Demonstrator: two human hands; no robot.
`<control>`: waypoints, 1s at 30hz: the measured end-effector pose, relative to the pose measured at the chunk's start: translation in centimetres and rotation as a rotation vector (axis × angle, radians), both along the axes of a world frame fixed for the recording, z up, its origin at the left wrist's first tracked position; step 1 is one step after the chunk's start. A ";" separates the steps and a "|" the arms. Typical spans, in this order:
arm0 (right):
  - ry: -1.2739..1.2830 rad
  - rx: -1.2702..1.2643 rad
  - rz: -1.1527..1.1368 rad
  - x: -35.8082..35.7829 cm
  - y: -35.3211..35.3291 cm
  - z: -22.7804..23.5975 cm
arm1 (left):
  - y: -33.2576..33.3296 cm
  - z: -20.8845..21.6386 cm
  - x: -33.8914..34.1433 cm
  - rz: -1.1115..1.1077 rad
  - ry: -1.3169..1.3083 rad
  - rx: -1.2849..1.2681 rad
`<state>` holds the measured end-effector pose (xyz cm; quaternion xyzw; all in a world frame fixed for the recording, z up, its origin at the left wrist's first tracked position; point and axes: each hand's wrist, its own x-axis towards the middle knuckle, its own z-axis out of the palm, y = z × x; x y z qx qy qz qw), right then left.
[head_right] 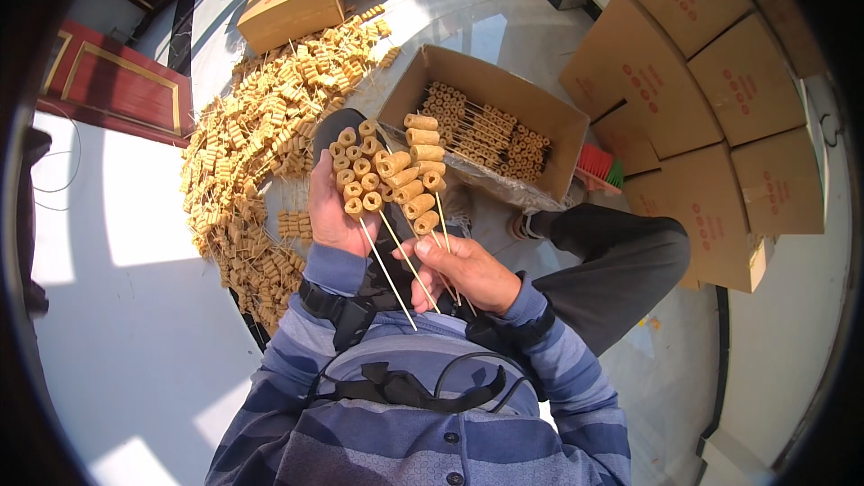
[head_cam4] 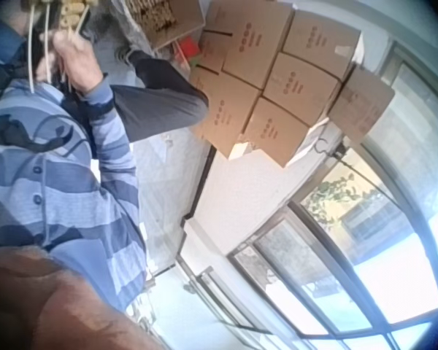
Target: The person threads small cylindrical wooden pieces onto thin sticks, then places the completed skewers into a cardboard box. The person repeats this process, picking up loose pieces from the floor and arranging the finished skewers in the box.
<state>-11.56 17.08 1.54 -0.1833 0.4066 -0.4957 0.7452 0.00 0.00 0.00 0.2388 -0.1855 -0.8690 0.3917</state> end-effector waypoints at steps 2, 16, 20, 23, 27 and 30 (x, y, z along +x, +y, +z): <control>-0.065 -0.010 0.030 -0.2 0.0 -0.1 | 0.4 0.1 -0.1 0.029 0.043 0.056; 0.449 0.155 -0.247 -0.8 -0.9 0.6 | -0.8 -0.5 0.9 -0.057 -0.029 0.017; 0.746 0.116 -0.308 -1.8 -1.9 0.3 | -0.3 -0.1 0.6 -0.108 -0.053 0.066; 0.729 0.089 -0.359 -1.1 -2.5 0.1 | 0.0 0.0 0.2 -0.142 -0.034 0.076; 0.982 0.065 -0.349 -0.3 -3.0 0.0 | 0.1 0.2 0.3 -0.150 0.041 0.078; 1.042 0.038 -0.296 -0.2 -3.2 0.1 | 0.3 0.3 0.1 -0.118 0.066 0.079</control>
